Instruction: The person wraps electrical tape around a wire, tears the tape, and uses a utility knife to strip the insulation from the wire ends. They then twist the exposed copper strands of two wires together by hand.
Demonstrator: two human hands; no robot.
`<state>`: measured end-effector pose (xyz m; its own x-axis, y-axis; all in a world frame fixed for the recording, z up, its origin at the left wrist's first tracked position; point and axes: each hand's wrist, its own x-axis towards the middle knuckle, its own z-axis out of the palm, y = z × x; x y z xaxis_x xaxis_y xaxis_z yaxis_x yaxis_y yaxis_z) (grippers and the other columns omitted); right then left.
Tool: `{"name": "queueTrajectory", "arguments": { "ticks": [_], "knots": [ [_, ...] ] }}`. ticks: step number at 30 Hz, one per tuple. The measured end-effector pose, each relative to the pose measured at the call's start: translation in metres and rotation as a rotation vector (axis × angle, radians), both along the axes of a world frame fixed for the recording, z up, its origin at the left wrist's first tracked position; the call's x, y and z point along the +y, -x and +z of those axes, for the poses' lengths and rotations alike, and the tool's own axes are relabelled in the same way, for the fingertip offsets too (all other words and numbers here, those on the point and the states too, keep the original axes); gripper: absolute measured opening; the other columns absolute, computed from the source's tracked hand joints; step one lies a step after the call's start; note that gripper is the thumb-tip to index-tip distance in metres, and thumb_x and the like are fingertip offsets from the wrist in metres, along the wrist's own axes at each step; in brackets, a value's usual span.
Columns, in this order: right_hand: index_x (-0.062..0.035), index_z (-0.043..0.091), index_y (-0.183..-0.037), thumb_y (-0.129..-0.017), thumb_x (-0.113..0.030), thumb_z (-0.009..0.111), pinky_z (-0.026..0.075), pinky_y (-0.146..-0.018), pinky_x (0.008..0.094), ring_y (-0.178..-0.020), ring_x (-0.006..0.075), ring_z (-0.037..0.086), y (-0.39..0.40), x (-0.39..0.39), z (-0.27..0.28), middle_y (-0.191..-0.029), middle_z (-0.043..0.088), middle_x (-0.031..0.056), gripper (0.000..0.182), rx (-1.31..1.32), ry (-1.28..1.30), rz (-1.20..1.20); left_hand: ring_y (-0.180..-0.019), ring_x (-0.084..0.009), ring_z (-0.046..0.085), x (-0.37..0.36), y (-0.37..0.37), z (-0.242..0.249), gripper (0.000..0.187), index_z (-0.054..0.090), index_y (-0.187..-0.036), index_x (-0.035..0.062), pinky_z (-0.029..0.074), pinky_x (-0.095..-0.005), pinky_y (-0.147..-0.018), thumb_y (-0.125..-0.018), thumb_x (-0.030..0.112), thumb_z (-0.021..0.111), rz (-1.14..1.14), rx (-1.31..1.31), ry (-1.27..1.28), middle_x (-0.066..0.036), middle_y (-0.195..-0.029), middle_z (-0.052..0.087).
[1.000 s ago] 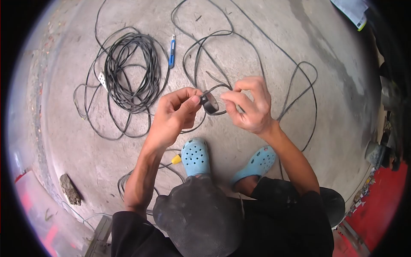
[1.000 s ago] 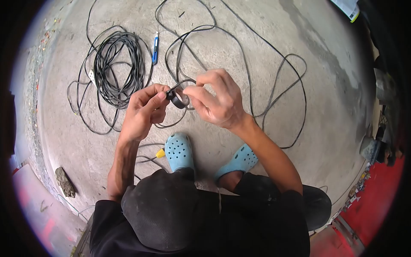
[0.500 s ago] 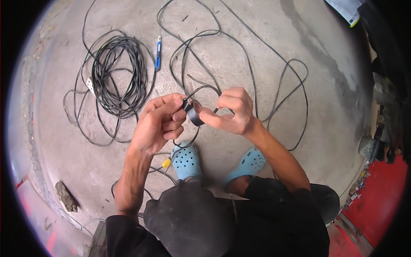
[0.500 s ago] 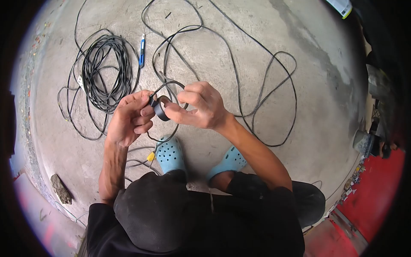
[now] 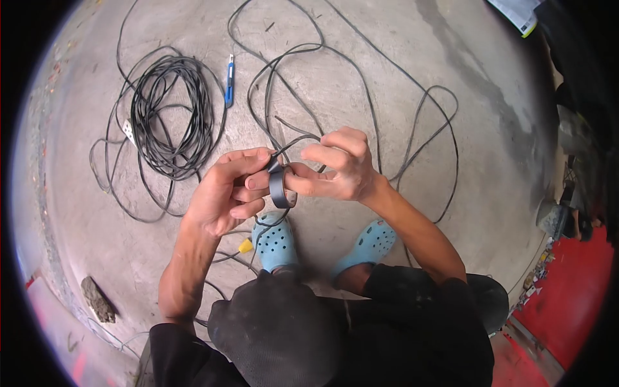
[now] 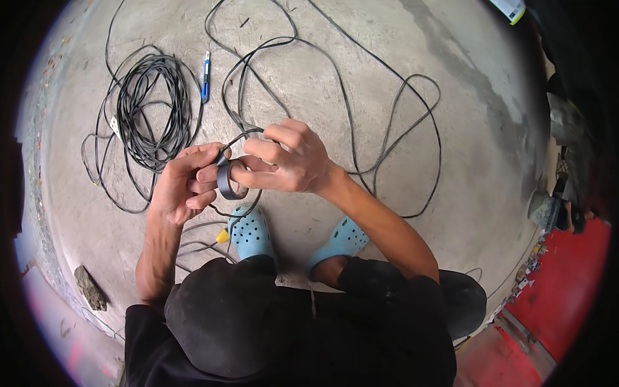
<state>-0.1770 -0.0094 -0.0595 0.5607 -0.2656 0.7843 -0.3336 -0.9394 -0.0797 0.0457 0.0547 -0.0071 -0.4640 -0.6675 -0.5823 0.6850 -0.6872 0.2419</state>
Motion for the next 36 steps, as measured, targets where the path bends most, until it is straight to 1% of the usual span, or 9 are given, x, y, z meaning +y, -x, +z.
{"name": "queueTrajectory", "arguments": {
  "ticks": [4,10,11,15,22,25,31,34,36],
  "knots": [
    [-0.0384,0.071,-0.096,-0.076,-0.02,0.078,0.046,-0.088,0.0314,-0.107,0.0153,0.05,0.001,0.003,0.003,-0.106,0.057,-0.0108,0.028,0.012,-0.033,0.051,-0.042,-0.0001,0.026,0.001,-0.002,-0.002,0.022,0.061,-0.104,-0.0059,0.023,-0.0184,-0.03,-0.103,0.013,0.05,-0.041,-0.047,0.063,0.004,-0.063,0.042],
    [-0.0202,0.069,-0.093,-0.079,-0.023,0.081,0.046,-0.084,0.0352,-0.096,0.0202,0.061,-0.004,0.009,0.026,-0.091,0.062,-0.0047,0.019,-0.051,-0.353,0.123,-0.048,-0.0013,0.027,-0.004,-0.003,-0.003,0.019,0.057,-0.097,-0.0023,0.02,-0.018,-0.032,-0.104,0.015,0.051,-0.134,-0.092,-0.009,0.003,-0.065,0.039],
    [-0.0111,0.066,-0.09,-0.082,-0.021,0.082,0.047,-0.077,0.0347,-0.09,0.0217,0.063,-0.009,0.008,0.026,-0.086,0.063,-0.0006,0.02,-0.149,-0.421,0.146,-0.048,-0.0014,0.025,-0.005,-0.004,-0.002,0.02,0.057,-0.096,-0.0013,0.02,-0.0179,-0.032,-0.104,0.015,0.051,-0.153,-0.092,0.01,0.004,-0.065,0.038],
    [-0.0049,0.065,-0.091,-0.089,-0.015,0.078,0.047,-0.061,0.0328,-0.073,0.0213,0.061,-0.019,0.017,0.026,-0.087,0.065,0.0069,0.017,-0.37,-0.766,0.124,-0.051,-0.0015,0.021,-0.008,-0.007,0.007,0.023,0.057,-0.093,0.0013,0.017,-0.0183,-0.035,-0.107,0.02,0.053,-0.23,-0.164,0.084,0.007,-0.066,0.033],
    [-0.0011,0.062,-0.096,-0.092,-0.006,0.073,0.05,-0.059,0.0305,-0.068,0.0187,0.062,-0.019,0.008,0.036,-0.08,0.062,0.0084,0.013,-0.362,-0.771,0.118,-0.051,-0.0012,0.02,-0.009,-0.005,0.014,0.027,0.066,-0.103,-0.0023,0.017,-0.0195,-0.038,-0.107,0.022,0.054,-0.322,-0.262,0.12,0.008,-0.064,0.032],
    [-0.0004,0.062,-0.1,-0.092,-0.004,0.073,0.052,-0.059,0.0298,-0.067,0.0176,0.064,-0.021,0.014,0.04,-0.082,0.063,0.0097,0.013,-0.363,-1.024,0.093,-0.051,-0.001,0.02,-0.009,-0.003,0.017,0.027,0.066,-0.102,-0.0016,0.016,-0.0202,-0.039,-0.107,0.022,0.054,-0.344,-0.318,0.145,0.008,-0.063,0.03],
    [-0.001,0.065,-0.114,-0.09,-0.004,0.076,0.053,-0.061,0.0293,-0.07,0.0152,0.066,-0.021,0.004,0.045,-0.089,0.067,0.0097,0.026,-0.265,-1.046,0.135,-0.05,-0.0014,0.02,-0.013,-0.007,0.022,0.026,0.067,-0.102,-0.0004,0.015,-0.0204,-0.039,-0.107,0.021,0.054,-0.367,-0.354,0.141,0.009,-0.062,0.029],
    [0.001,0.065,-0.121,-0.085,-0.006,0.081,0.052,-0.07,0.0285,-0.077,0.0124,0.063,-0.022,0.001,0.051,-0.092,0.069,0.0073,0.04,-0.178,-1.114,0.235,-0.049,-0.0014,0.022,-0.013,-0.01,0.021,0.022,0.066,-0.1,0.0,0.016,-0.0213,-0.04,-0.106,0.017,0.053,-0.362,-0.328,0.12,0.009,-0.063,0.032],
    [0.0,0.069,-0.112,-0.081,0.0,0.081,0.052,-0.069,0.0284,-0.078,0.0144,0.065,-0.023,0.0,0.052,-0.094,0.07,0.0086,0.033,-0.19,-1.123,0.274,-0.049,-0.0012,0.022,-0.014,-0.011,0.019,0.02,0.065,-0.1,0.0002,0.015,-0.0218,-0.04,-0.105,0.014,0.051,-0.355,-0.33,0.103,0.008,-0.064,0.033]
  ]
}}
